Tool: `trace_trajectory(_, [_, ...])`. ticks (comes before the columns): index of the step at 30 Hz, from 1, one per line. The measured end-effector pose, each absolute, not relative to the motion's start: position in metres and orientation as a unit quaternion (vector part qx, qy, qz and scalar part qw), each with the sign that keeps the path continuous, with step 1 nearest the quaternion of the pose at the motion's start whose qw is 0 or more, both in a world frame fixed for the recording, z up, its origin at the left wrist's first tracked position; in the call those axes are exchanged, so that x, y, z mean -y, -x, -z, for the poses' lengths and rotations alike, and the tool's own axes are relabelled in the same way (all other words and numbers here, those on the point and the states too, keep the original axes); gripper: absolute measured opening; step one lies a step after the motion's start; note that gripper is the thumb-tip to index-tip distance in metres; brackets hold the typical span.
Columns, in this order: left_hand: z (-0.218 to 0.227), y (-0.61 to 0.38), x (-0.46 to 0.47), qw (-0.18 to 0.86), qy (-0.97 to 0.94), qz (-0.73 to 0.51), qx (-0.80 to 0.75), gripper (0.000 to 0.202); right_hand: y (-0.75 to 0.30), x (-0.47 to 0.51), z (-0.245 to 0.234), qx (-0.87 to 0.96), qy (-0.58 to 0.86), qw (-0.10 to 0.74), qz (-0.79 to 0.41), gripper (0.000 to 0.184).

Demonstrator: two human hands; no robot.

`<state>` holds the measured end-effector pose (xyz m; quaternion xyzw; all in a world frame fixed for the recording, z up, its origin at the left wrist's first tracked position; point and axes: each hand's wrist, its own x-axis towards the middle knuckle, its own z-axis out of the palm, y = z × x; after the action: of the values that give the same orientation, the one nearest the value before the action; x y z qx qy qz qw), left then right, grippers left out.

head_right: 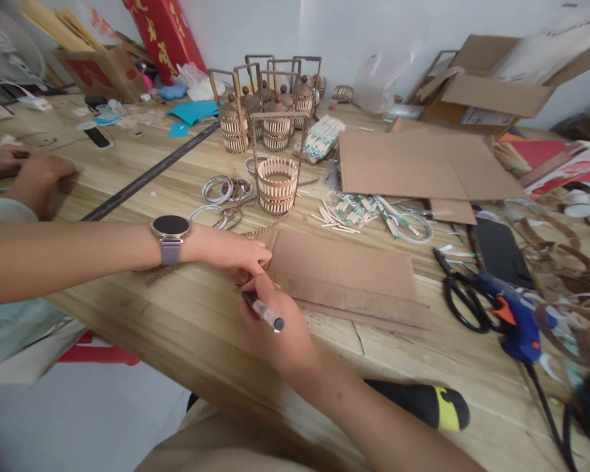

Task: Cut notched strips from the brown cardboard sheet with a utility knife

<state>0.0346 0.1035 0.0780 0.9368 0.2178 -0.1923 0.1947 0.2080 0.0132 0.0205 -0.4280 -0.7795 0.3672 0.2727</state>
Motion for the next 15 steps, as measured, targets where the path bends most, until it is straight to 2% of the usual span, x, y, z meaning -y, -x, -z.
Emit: trace_trajectory(15, [-0.0735,-0.0305,-0.1064,0.214,-0.942,0.14,-0.218,0.025,-0.2017,-0.0156,-0.0137,0.819,0.404,0.263,-0.312,0.006])
